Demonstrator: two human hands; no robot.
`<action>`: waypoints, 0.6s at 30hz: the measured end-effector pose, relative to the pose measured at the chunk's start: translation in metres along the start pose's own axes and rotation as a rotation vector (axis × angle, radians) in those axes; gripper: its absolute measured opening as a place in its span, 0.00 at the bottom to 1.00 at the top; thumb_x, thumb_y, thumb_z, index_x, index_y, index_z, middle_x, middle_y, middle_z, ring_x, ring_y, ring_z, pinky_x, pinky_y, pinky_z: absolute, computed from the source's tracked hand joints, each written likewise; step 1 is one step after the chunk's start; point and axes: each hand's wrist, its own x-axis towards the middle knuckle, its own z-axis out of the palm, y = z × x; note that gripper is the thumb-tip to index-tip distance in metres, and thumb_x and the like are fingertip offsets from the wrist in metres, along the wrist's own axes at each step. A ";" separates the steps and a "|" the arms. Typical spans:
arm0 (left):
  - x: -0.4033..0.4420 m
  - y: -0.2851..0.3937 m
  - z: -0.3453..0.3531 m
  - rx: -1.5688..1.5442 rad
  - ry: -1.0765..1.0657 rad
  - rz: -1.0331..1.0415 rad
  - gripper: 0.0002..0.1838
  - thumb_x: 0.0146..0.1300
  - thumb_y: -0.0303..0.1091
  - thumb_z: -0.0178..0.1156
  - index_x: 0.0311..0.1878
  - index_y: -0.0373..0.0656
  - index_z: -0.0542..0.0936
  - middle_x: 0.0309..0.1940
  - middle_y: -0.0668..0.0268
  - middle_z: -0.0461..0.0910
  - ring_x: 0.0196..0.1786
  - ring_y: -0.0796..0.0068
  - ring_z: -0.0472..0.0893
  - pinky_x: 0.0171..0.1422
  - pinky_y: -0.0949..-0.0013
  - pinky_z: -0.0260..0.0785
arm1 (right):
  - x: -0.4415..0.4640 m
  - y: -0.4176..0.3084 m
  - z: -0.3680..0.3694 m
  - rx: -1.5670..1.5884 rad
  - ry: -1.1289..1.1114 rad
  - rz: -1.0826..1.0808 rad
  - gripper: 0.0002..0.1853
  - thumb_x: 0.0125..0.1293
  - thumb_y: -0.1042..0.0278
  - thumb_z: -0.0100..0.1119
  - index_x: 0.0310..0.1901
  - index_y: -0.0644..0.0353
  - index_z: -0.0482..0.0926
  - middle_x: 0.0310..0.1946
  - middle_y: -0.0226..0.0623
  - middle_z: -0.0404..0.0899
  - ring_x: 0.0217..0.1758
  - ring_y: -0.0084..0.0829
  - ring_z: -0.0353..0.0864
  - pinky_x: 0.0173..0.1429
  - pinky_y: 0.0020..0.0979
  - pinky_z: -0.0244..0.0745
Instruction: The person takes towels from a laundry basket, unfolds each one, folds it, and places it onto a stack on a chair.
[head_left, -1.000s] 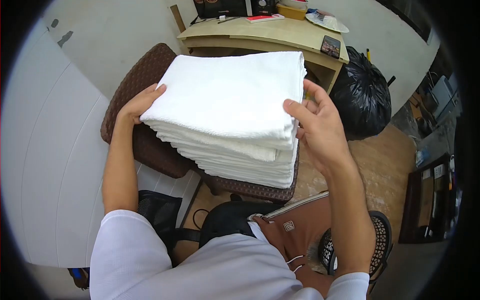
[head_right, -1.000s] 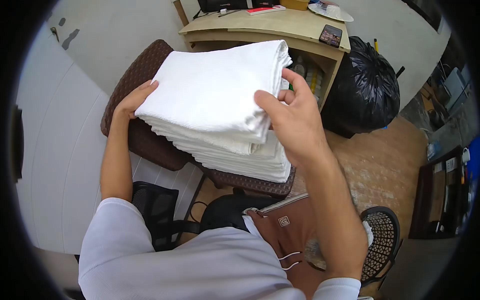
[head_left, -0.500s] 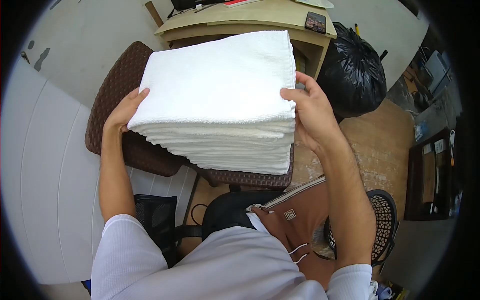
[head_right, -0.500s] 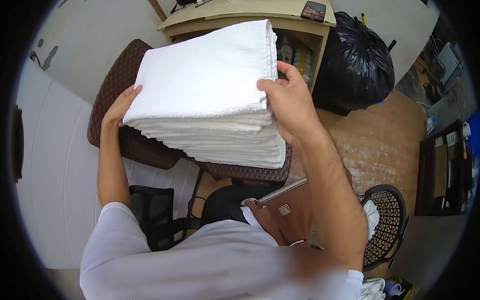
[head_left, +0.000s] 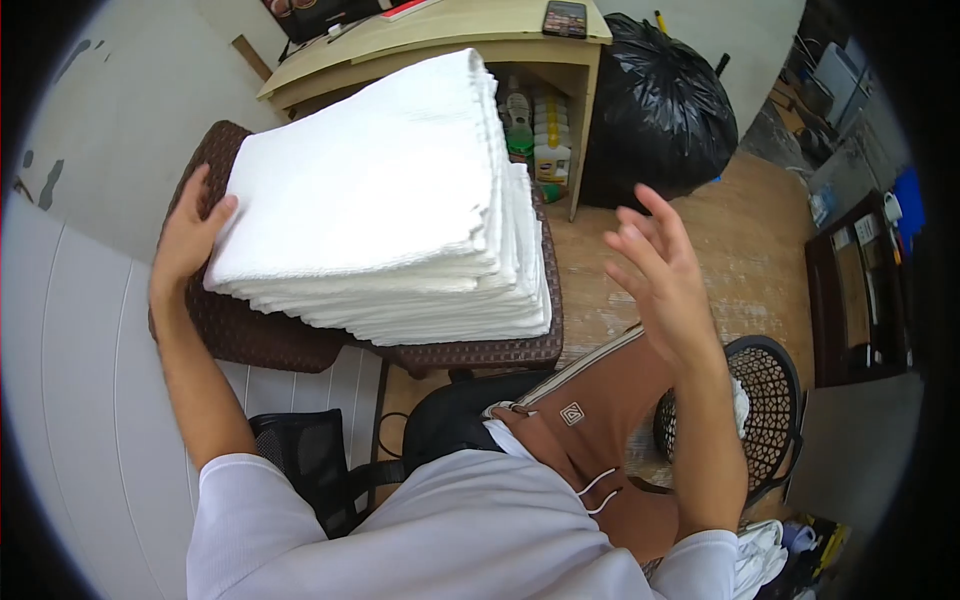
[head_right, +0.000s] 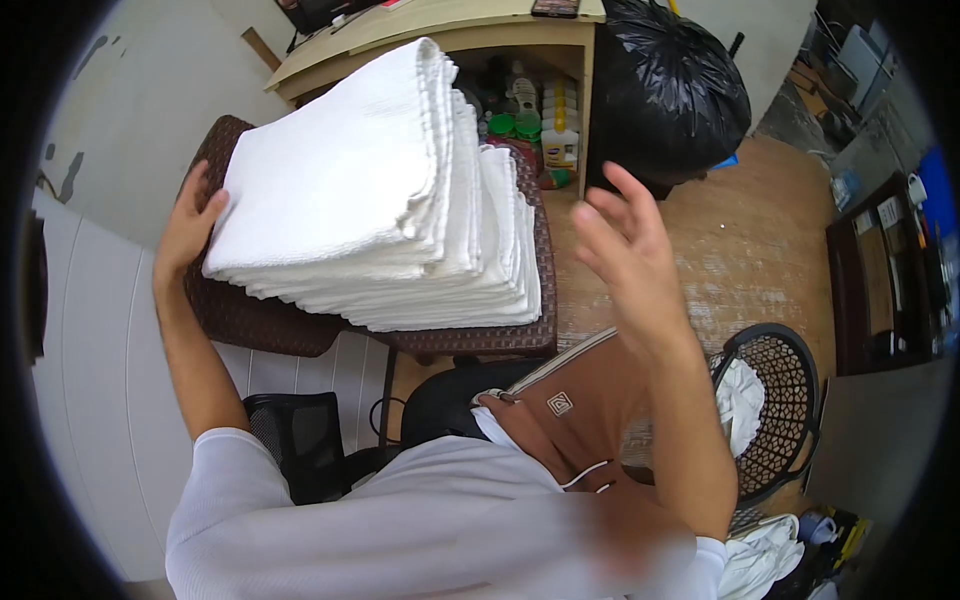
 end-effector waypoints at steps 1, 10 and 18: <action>0.004 0.015 -0.004 0.022 0.025 0.072 0.36 0.66 0.48 0.57 0.71 0.40 0.60 0.65 0.43 0.64 0.69 0.54 0.64 0.71 0.60 0.56 | -0.006 0.009 -0.018 -0.001 0.054 0.042 0.34 0.65 0.60 0.61 0.69 0.52 0.58 0.62 0.42 0.63 0.58 0.27 0.68 0.56 0.32 0.67; -0.005 0.143 0.029 -0.077 -0.058 0.467 0.28 0.70 0.43 0.52 0.67 0.37 0.66 0.66 0.57 0.67 0.71 0.58 0.62 0.74 0.61 0.49 | -0.125 0.131 -0.188 0.180 0.591 0.348 0.25 0.66 0.60 0.59 0.64 0.49 0.66 0.54 0.28 0.70 0.50 0.24 0.72 0.52 0.33 0.68; -0.084 0.292 0.101 -0.263 -0.021 0.787 0.16 0.56 0.22 0.63 0.50 0.34 0.78 0.44 0.60 0.81 0.45 0.73 0.79 0.48 0.72 0.71 | -0.263 0.218 -0.296 0.260 1.068 0.458 0.21 0.67 0.58 0.55 0.60 0.50 0.70 0.52 0.27 0.74 0.49 0.26 0.73 0.52 0.33 0.69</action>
